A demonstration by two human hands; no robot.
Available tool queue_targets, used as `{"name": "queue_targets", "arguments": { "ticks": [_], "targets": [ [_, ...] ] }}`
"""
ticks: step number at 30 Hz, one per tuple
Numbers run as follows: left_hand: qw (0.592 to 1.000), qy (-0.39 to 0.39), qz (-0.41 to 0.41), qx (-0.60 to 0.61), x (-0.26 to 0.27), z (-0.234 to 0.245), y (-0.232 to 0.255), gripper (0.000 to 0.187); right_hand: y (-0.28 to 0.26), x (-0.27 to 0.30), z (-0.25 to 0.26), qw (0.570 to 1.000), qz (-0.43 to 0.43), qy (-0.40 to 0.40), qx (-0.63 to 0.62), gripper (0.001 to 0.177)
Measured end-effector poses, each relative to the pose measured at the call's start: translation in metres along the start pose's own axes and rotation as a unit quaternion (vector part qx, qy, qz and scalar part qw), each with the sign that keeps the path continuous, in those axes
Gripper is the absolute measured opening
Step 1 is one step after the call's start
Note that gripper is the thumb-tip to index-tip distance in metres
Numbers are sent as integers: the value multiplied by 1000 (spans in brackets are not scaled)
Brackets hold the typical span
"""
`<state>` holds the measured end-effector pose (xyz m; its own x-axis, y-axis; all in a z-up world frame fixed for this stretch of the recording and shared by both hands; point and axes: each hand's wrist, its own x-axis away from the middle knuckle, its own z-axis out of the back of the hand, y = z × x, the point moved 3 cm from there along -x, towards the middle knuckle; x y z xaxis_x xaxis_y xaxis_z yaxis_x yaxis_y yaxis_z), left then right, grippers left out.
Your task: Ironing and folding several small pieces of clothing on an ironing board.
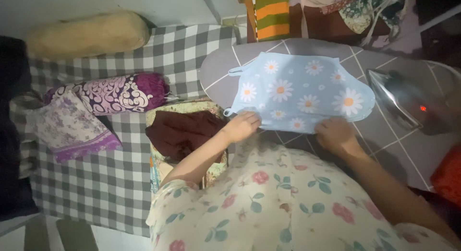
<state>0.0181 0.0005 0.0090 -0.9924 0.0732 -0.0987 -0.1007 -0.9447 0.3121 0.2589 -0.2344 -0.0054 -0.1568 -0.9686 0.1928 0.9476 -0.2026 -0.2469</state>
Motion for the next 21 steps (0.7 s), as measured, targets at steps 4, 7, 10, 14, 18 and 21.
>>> {"name": "queue_targets", "arguments": {
  "ticks": [4,7,10,14,18,21],
  "targets": [
    [1000,19,-24,5,4,1,2,23,-8,6,-8,998,6,-27,-48,8],
    [1000,3,4,28,-5,3,7,21,-21,-1,35,996,18,-40,-75,21],
    [996,5,65,61,-20,18,8,31,0,-16,31,976,-84,-193,-56,25],
    [978,128,163,20,-7,-10,-34,26,79,-8,29,984,-116,127,48,32],
    [906,256,335,29,3,-5,-84,41,195,40,7,877,-310,229,287,66],
    [891,301,339,9,-14,5,-117,40,217,36,22,929,-344,93,97,76]
  ]
}}
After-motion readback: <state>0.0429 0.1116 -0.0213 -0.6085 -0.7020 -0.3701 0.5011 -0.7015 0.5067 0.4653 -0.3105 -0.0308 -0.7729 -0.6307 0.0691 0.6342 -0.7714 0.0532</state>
